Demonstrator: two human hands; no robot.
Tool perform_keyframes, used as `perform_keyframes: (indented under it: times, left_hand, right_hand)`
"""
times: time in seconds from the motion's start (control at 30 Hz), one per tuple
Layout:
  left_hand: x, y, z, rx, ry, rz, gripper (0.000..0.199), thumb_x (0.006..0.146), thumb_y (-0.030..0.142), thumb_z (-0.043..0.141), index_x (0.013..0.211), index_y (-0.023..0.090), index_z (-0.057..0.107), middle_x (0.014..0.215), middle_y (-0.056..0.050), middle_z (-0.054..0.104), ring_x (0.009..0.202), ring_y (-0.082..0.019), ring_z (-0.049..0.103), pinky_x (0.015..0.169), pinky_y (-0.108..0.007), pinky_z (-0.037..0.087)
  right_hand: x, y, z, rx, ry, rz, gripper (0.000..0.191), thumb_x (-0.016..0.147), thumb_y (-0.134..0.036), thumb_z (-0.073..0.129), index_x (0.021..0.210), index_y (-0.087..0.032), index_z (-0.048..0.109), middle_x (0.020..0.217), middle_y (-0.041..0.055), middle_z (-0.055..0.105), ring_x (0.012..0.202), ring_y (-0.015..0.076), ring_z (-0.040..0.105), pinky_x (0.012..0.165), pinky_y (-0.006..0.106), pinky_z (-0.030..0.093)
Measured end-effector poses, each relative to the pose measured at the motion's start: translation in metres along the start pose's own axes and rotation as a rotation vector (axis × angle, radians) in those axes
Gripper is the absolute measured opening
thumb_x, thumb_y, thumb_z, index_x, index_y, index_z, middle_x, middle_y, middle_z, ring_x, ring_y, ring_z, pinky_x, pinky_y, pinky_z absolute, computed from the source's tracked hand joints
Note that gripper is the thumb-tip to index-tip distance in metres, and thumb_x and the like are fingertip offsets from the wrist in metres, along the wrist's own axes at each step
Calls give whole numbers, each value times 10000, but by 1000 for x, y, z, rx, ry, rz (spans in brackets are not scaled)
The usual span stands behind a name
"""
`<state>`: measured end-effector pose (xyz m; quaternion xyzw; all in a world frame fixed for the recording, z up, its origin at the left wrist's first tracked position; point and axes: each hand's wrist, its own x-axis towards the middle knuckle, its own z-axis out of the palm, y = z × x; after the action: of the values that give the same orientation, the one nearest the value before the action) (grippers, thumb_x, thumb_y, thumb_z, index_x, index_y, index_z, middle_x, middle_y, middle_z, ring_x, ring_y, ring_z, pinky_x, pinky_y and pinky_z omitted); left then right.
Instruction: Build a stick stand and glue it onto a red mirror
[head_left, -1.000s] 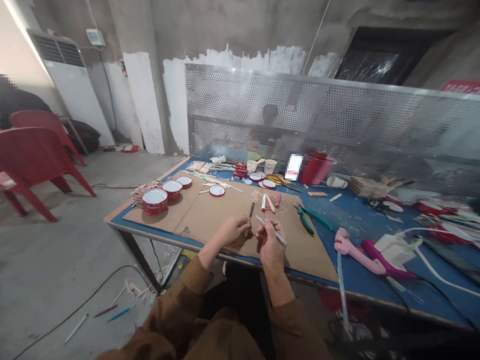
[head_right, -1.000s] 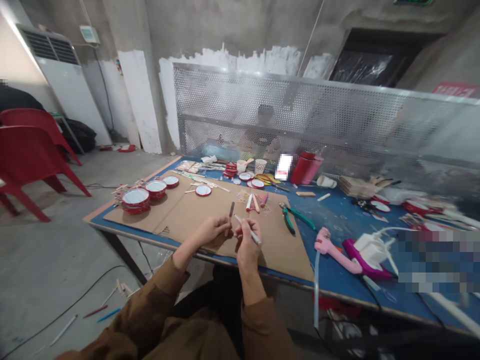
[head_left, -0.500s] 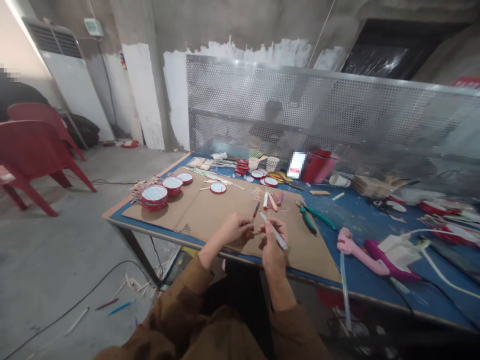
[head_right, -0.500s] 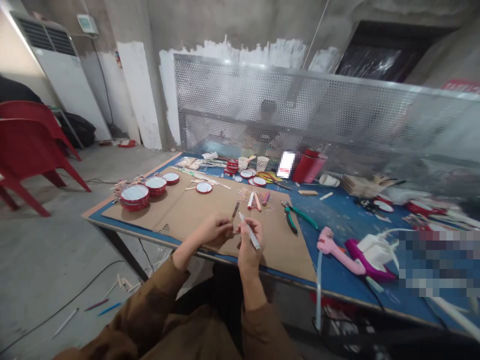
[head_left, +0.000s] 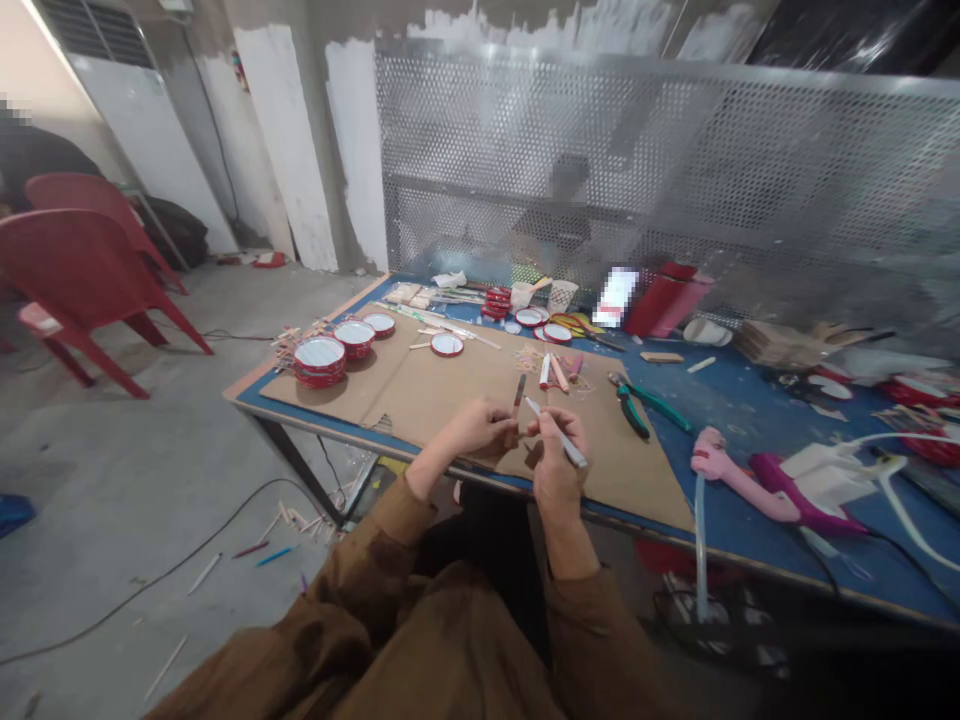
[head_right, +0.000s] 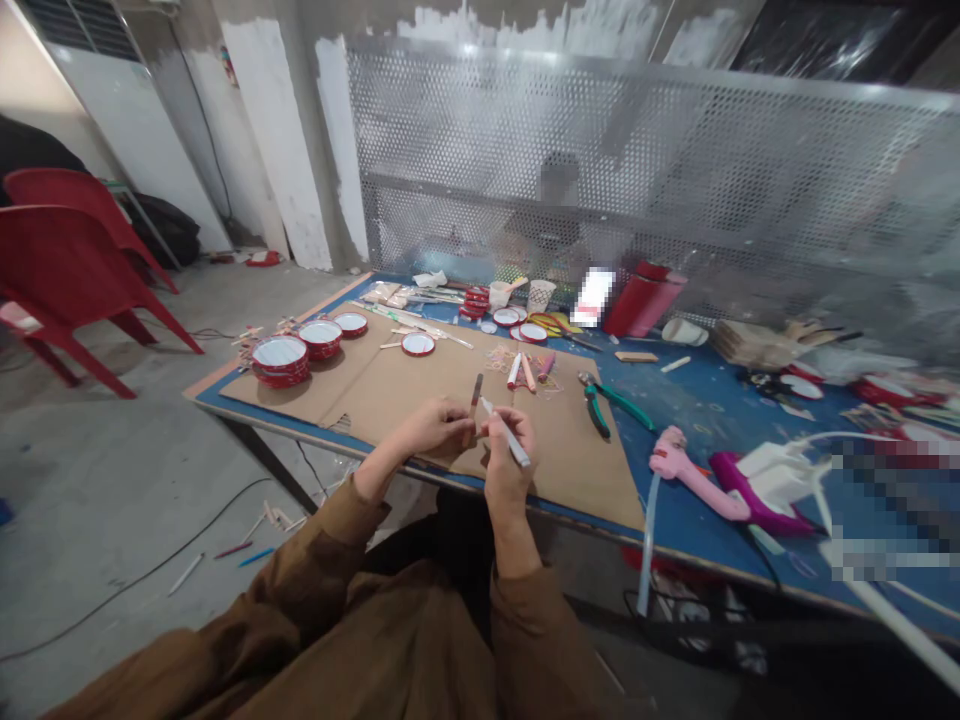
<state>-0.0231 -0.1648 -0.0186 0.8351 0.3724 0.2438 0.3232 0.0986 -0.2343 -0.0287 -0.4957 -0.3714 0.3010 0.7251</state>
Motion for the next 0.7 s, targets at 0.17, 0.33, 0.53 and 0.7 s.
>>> perform_keyframes:
  times: [0.17,0.33,0.53,0.7]
  left_hand:
    - [-7,2,0,62,19,29,301,865,274,503,658,177,699,692,-3,689,670,-114,583,667,-185,397]
    - [-10,5,-2,69,4,47,314,885,261,492,666,179,701,727,-9,707,700,-117,612,700,-182,412]
    - [-8,3,-1,153,30,30,292,887,274,520,674,168,690,720,-26,690,702,-129,601,694,-197,409]
    - [-7,0,1,167,49,36,279,885,265,531,679,167,692,727,-30,692,725,-130,599,730,-198,408]
  right_hand:
    - [0,0,0,-5,-24,-18,271,788,-447,636,853,-189,584,616,-55,568,395,44,394,350,159,279]
    - [-1,-1,1,-28,-14,-29,245,796,-423,630,834,-185,585,611,-47,572,435,63,440,378,169,309]
    - [-2,-3,2,-88,-13,-53,251,805,-426,616,827,-179,583,614,-46,569,464,67,457,411,174,341]
    - [-2,-4,3,-102,-21,-34,253,802,-425,618,838,-178,577,609,-50,566,437,59,435,387,169,325]
